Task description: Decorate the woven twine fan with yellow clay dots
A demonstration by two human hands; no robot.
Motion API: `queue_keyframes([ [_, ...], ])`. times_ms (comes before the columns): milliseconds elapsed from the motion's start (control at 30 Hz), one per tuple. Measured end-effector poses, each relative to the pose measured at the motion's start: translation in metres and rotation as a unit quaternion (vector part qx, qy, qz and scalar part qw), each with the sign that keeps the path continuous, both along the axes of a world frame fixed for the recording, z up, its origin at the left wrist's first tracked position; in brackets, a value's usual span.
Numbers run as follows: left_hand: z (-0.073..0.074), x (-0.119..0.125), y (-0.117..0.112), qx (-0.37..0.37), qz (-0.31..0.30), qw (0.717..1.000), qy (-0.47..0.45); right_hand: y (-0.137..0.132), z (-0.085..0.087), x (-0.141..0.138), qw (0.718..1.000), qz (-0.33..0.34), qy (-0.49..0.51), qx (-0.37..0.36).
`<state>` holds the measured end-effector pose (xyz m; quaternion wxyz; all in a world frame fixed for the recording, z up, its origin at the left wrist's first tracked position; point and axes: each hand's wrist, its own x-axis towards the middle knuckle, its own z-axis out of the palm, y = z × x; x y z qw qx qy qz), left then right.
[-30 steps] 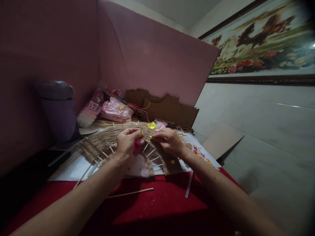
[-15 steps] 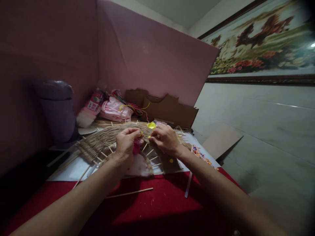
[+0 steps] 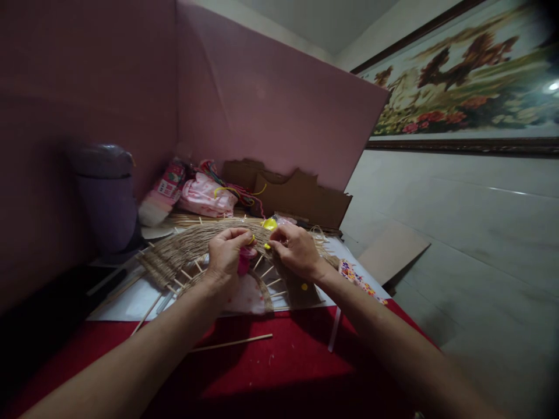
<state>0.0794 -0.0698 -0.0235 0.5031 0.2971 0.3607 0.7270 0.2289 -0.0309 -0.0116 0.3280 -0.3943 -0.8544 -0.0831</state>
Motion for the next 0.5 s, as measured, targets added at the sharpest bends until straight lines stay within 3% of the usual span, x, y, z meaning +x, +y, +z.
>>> queue_keyframes([
  [300,0.001,0.0,0.0,-0.003,0.003,1.0,-0.002,-0.006,-0.002,-0.016,0.996,-0.046,-0.067,0.037],
  [500,0.001,0.0,-0.001,0.001,0.004,1.0,0.0,-0.001,-0.003,-0.014,0.999,-0.016,-0.037,0.003],
])
